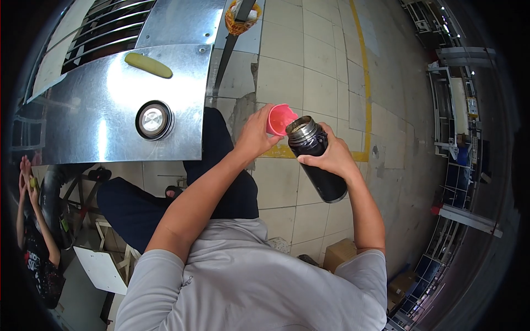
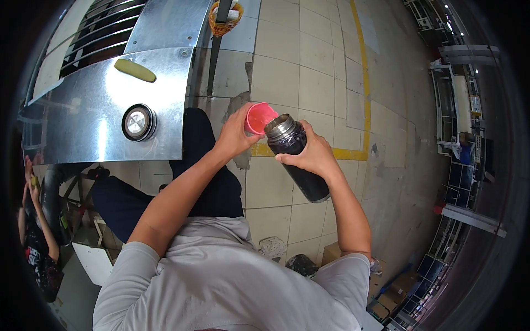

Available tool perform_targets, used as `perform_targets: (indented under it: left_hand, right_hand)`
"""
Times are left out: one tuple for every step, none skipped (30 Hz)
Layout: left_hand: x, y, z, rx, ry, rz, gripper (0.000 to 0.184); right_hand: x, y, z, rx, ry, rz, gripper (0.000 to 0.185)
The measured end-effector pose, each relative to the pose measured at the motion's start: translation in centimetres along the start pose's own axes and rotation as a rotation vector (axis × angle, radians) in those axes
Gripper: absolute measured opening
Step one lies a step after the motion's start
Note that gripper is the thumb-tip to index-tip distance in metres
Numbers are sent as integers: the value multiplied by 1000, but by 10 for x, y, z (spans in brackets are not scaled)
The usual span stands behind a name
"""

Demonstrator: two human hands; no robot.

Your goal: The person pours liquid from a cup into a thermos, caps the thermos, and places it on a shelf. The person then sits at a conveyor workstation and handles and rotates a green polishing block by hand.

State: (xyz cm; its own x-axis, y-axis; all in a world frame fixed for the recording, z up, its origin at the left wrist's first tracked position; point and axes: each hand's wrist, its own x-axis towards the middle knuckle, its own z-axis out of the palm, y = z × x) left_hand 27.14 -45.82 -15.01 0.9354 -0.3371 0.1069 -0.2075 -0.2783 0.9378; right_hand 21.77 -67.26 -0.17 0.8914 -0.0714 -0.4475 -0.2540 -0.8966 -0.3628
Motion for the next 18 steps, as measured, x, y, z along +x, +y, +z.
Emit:
perform_targets:
  left_hand:
    - [2,-2,0,-2,-13,3,84]
    - [2,-4,1,-2,-26,3,85]
    - [3,-2,1,8,-8,9,83]
    - [3,0,1,19,10,15,81]
    - [3,2,0,31,29,20,79]
    - [4,2,-1,24,30,16,79]
    - [5,3,-1,16,31,13,80]
    - [6,3,-1,8,31,9,80]
    - [8,5,-2,7,18,1,81]
    - [10,7,-5,7,5,-6,82]
    - [12,9,-7,7,-6,-13,83]
    - [15,13,-10,-12,1,-23,81]
    - [18,16,-12,-30,8,-34,79]
    - [22,21,-15,-47,18,-43,78]
    - [27,23,-17,-43,14,-51,77]
    - [32,26,-19,-39,10,-59,76]
    - [37,29,-21,-35,6,-68,76]
    - [43,34,-24,-28,2,-60,76]
  right_hand:
    - [0,-1,0,-1,0,8,124]
    - [-1,-2,0,-2,-2,16,124]
    - [-1,0,0,6,2,13,125]
    - [0,3,1,15,6,9,125]
    - [1,5,1,23,9,4,125]
    - [1,5,1,27,17,5,125]
    - [1,5,1,31,25,7,125]
    - [1,5,1,35,34,9,125]
    - [1,6,2,51,55,5,123]
    - [2,7,4,68,75,1,121]
    - [2,8,6,84,97,-5,119]
    - [3,11,9,123,119,-17,120]
    - [4,14,13,163,141,-30,121]
    - [5,17,16,203,163,-45,123]
    - [7,18,19,257,201,-77,121]
    - [9,20,23,311,237,-108,120]
    - [10,22,26,365,272,-139,119]
    - [10,23,32,413,332,-137,117]
